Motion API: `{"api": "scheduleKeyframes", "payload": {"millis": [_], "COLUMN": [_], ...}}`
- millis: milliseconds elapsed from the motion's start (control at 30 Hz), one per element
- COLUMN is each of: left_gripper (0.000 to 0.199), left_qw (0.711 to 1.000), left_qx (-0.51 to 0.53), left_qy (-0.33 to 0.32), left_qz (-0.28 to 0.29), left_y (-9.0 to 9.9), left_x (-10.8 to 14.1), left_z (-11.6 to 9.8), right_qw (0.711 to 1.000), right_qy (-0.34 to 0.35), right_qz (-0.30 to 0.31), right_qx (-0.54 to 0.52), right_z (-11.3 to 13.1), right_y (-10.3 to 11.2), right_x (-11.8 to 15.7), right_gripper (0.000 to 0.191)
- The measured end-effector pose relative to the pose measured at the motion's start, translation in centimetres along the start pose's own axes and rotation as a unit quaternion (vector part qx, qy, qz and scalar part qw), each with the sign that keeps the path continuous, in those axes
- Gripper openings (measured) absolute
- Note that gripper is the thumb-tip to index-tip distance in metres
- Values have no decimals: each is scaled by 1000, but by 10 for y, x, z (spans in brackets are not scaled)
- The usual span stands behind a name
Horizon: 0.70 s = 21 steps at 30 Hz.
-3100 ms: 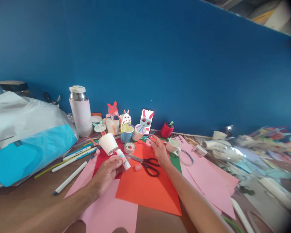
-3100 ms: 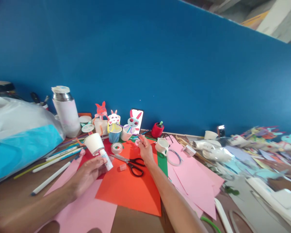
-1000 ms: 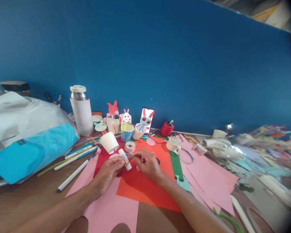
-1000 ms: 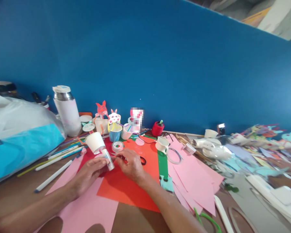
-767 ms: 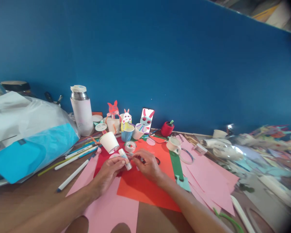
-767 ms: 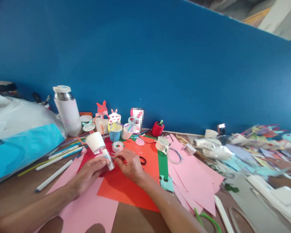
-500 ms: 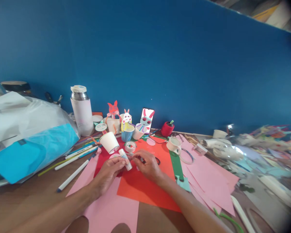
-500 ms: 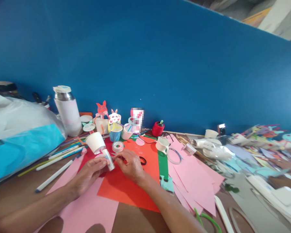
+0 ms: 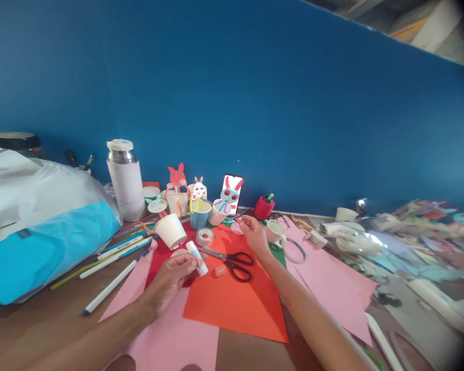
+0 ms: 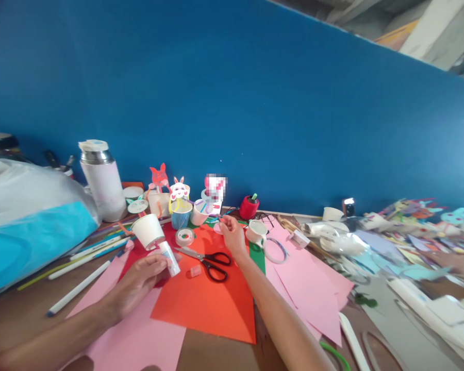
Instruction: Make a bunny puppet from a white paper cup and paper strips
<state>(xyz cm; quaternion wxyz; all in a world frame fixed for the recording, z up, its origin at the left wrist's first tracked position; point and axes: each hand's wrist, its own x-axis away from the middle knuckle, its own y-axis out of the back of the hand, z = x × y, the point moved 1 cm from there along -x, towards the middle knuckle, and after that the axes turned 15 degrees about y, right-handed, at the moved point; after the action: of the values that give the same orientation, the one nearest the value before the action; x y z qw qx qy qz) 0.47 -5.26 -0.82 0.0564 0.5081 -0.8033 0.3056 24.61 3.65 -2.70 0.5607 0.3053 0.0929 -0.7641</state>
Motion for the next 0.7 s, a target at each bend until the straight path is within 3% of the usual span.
{"api": "scheduleKeyframes", "payload": {"millis": [133,333,700], "left_gripper": [17,16,16], "left_qw": [1000,1000,1000], "left_qx": [-1,17,17], "left_qy": [-2,2,7], "left_qz": [1,9,-6], "left_y": [-1,-1,-1], "left_x": [1,1,1], "left_z": [0,0,-2], "right_qw": [998,996,993], "right_qy": [-23,-37,-46], "right_qz": [22,20,-19], "right_qx": [-52,-84,-108], "right_z": [-11,-7,8], "right_y": [-5,-14,-3], "right_x": [-11,-19,-24], "right_gripper": [38,25,26]}}
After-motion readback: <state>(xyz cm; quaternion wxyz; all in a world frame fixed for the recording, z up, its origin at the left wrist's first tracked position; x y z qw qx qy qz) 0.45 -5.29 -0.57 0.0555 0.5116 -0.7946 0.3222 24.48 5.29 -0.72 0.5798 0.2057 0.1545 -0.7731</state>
